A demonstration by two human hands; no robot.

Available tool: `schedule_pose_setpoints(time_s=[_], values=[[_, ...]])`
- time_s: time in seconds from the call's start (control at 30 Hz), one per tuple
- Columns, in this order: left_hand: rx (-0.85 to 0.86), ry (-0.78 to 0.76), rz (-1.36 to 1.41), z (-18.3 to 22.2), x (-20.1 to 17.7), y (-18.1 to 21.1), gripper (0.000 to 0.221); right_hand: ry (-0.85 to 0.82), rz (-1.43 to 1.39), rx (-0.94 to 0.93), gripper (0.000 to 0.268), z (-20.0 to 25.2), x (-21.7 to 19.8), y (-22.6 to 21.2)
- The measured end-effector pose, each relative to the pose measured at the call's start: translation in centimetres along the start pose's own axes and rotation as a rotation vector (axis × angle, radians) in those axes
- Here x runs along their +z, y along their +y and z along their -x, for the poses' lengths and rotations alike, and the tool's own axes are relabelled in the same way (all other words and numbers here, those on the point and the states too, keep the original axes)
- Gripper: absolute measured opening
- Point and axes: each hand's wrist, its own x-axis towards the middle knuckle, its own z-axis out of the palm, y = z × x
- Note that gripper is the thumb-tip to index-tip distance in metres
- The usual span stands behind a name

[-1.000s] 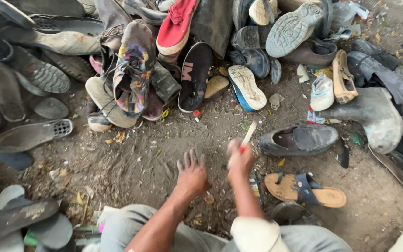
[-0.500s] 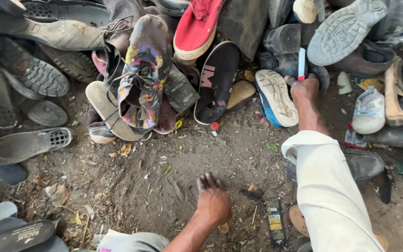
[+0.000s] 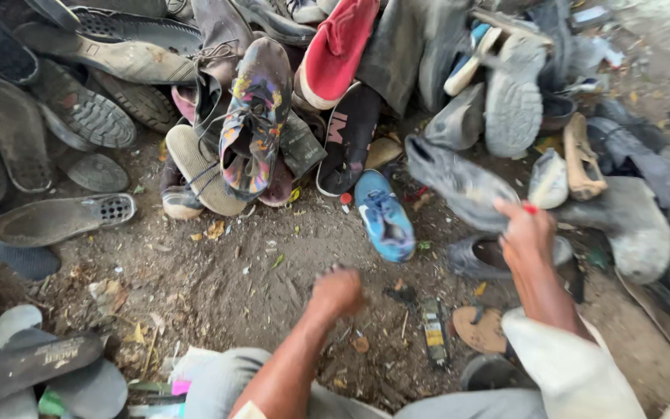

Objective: The person uses a small blade to scrape, trim, and prepare the soles of different shoes, handling them one by one while sitting on the ground.

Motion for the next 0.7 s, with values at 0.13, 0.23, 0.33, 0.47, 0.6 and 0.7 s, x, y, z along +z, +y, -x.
schedule_pose_setpoints(time_s=[0.13,0.23,0.33,0.47,0.6,0.7], values=[[0.099,0.654,0.314,3.0,-1.8,0.4,0.057,0.021,0.148,0.066,0.026,10.2,-4.8,0.1],[0.439,1.196,0.175,7.3,-1.9,1.4,0.067,-0.093,-0.073,0.277,0.029,15.3,-5.6,3.6],[0.423,0.966,-0.093,9.9,-0.8,-0.2,0.052,-0.336,-0.049,0.346,0.014,17.0,-5.1,7.3],[0.129,0.443,-0.172,10.3,1.5,-3.1,0.032,-0.621,0.305,0.314,0.02,14.1,-2.8,11.4],[0.058,0.335,-0.264,8.9,4.0,-3.6,0.025,-0.329,0.718,0.109,0.02,12.6,-1.3,12.9],[0.02,0.335,-0.223,7.2,5.3,-3.7,0.027,-0.113,0.973,-0.199,0.037,13.1,-2.5,12.2]])
